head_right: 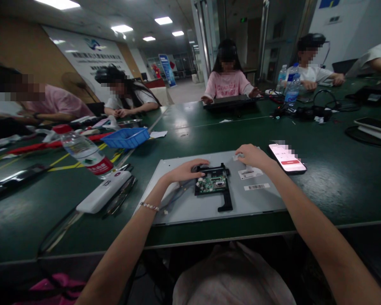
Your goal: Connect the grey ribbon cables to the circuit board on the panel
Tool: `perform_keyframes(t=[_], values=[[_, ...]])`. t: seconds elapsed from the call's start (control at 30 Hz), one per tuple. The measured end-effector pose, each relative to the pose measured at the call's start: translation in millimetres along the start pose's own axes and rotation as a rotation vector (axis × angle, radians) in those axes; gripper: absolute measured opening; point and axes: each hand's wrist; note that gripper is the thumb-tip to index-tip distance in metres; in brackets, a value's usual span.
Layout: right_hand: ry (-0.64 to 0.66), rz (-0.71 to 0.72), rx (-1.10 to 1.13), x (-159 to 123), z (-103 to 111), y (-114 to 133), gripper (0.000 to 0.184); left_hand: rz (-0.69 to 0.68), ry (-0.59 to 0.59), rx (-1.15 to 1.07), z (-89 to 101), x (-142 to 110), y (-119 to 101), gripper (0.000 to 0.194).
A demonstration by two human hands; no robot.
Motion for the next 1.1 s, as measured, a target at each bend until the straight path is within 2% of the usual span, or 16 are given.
perform_keyframes(t=[0.1,0.2,0.37,0.83,1.1], values=[[0.013,0.051,0.028,-1,1,-2,0.029,0.052,0.107,-0.079,7.2,-8,0,0.072],[0.002,0.093,-0.009,1,-5,0,0.026,0.032,0.201,-0.127,14.3,-17,3,0.090],[-0.043,0.031,-0.120,7,-13,6,0.023,0.027,0.308,-0.101,15.8,-22,7,0.113],[-0.045,-0.133,-0.323,3,-11,26,0.028,0.073,0.327,0.026,7.3,-17,8,0.123],[-0.146,0.068,-0.174,2,-11,52,0.025,0.072,0.349,0.055,7.8,-16,7,0.121]])
Point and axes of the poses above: each hand's wrist, its own x-axis towards the middle knuckle, its own z-axis out of the back of the hand, y = z × x, and after that the axes turned 8 degrees about y, right-handed
